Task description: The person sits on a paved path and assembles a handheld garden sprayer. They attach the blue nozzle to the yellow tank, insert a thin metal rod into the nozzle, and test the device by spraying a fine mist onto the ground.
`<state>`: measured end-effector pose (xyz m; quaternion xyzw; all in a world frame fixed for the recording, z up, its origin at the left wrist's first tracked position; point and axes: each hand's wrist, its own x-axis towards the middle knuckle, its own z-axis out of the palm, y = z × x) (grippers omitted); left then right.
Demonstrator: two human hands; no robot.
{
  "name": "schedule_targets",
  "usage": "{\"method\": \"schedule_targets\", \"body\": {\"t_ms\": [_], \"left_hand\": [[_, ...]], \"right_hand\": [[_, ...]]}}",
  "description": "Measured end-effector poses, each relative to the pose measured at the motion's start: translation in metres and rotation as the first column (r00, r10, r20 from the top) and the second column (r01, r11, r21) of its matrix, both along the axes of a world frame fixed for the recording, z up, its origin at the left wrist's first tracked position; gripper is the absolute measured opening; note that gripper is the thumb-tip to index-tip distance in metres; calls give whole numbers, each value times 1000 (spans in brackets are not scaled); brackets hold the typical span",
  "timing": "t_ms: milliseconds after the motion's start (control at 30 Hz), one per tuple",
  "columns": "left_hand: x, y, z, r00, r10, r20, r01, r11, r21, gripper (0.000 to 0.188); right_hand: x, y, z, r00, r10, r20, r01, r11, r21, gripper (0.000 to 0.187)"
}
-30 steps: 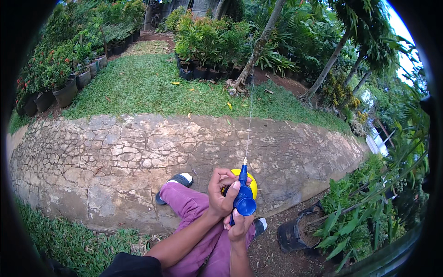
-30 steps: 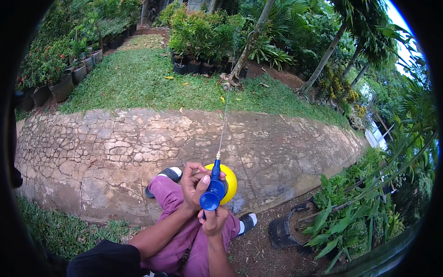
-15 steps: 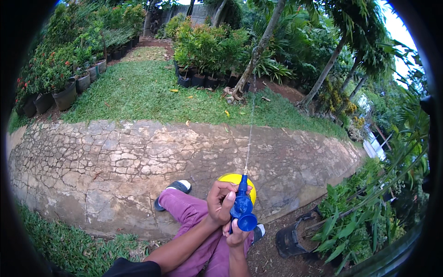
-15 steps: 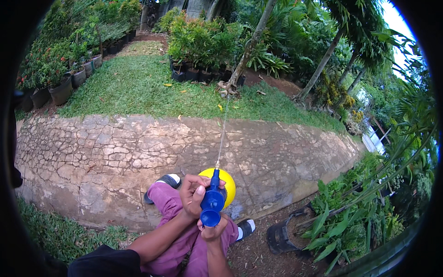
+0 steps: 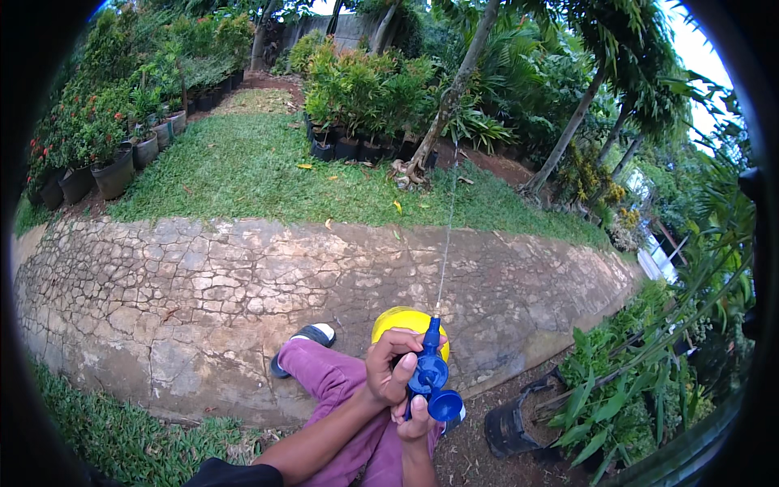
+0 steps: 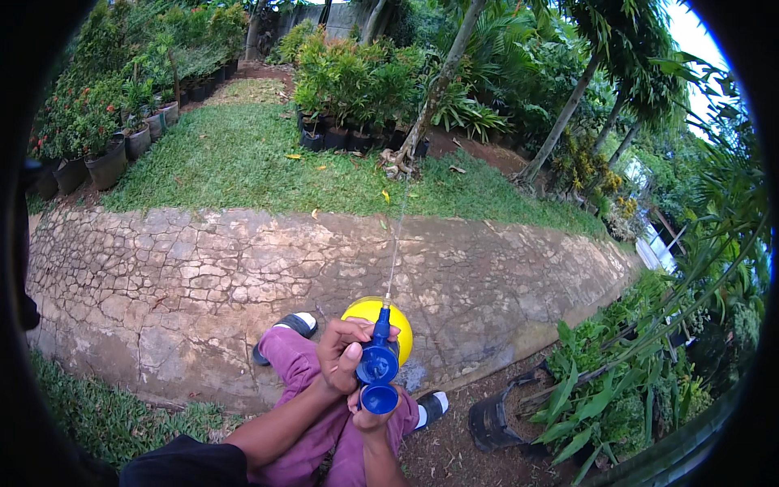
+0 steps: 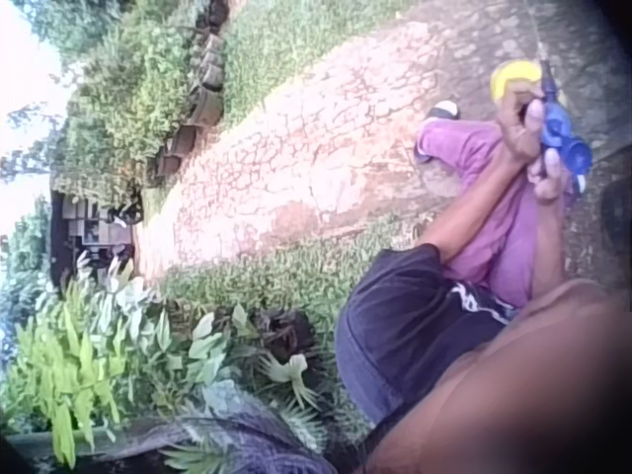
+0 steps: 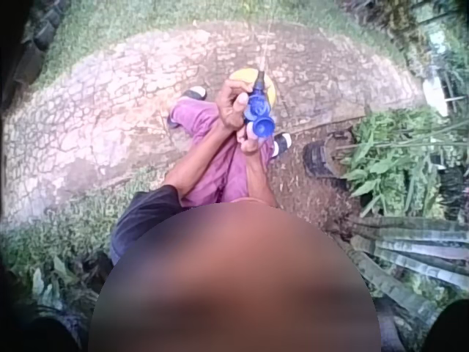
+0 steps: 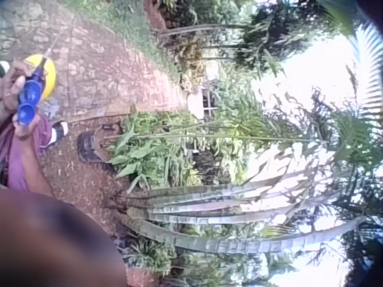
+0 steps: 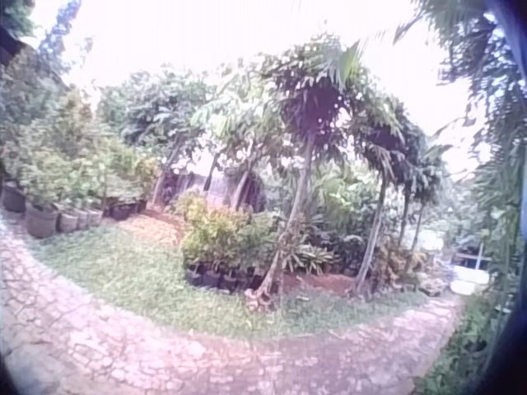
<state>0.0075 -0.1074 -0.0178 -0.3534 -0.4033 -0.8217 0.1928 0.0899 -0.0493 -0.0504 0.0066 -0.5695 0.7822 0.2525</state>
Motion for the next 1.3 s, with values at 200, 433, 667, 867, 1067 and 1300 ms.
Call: {"method": "schedule_targets", "body": {"t_ms": [200, 433, 667, 867, 1067, 1300], "left_hand": [[0, -1, 5, 997, -72, 27, 73, 996, -43, 19], [0, 0, 9, 1000, -26, 18, 27, 997, -73, 22], [1, 0, 10, 998, 63, 13, -62, 997, -45, 23], [1, 1, 9, 993, 113, 36, -112, 993, -28, 24], [-1, 4, 5, 992, 112, 58, -111, 994, -17, 22], [-1, 3, 5, 990, 131, 42, -132, 991, 15, 20]], "right_hand": [[0, -6, 16, 1000, -22, 13, 23, 996, -80, 32], [0, -7, 21, 997, -75, 23, 77, 994, -83, 31], [-1, -3, 11, 1000, -5, 11, 5, 999, -37, 35], [-1, -1, 6, 1000, -8, 3, 8, 999, -46, 37], [-1, 1, 6, 1000, 5, 9, -5, 1000, -16, 39], [-2, 3, 0, 1000, -6, 25, 4, 997, 79, 40]]}}
